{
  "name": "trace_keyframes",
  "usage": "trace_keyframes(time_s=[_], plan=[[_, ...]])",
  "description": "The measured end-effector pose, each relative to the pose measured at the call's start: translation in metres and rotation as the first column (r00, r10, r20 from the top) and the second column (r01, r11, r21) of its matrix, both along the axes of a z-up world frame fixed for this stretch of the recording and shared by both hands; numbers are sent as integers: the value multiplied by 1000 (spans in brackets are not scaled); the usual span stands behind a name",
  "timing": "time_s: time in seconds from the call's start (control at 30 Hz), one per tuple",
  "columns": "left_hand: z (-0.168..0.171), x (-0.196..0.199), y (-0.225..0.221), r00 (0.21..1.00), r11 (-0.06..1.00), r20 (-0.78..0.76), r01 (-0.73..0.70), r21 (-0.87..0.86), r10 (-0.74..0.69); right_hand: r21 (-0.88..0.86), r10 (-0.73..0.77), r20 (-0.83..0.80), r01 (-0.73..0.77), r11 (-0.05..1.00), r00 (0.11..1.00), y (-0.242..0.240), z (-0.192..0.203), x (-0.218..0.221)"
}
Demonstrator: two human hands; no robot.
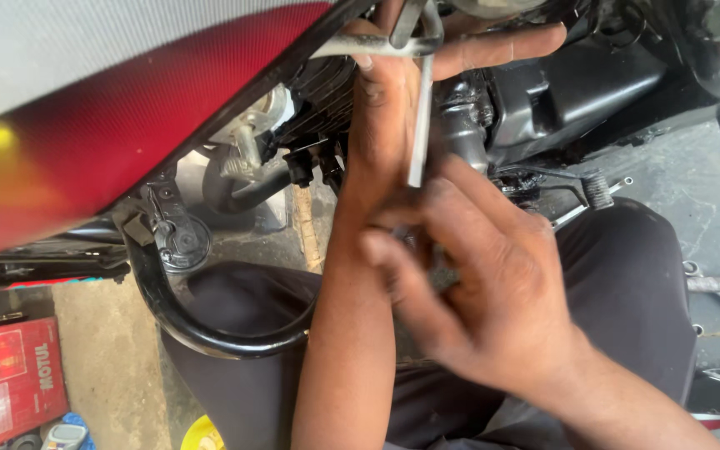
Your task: The person works on the internal components of a motorcycle using a wrench and a screwdriver to loosen and tighten various parts near the engine block.
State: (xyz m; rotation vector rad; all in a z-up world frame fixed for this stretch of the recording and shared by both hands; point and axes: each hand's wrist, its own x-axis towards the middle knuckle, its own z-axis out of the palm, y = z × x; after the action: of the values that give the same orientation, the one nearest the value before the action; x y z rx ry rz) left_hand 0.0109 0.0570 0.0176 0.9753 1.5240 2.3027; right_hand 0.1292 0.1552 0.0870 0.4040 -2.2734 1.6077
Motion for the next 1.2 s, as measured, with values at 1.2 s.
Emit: trace_keyframes(time_s=[1.2], plan=[[-4,-11,-7,972,976,89,-215,-8,215,83,-130,44,126,989,991,3,-20,0]])
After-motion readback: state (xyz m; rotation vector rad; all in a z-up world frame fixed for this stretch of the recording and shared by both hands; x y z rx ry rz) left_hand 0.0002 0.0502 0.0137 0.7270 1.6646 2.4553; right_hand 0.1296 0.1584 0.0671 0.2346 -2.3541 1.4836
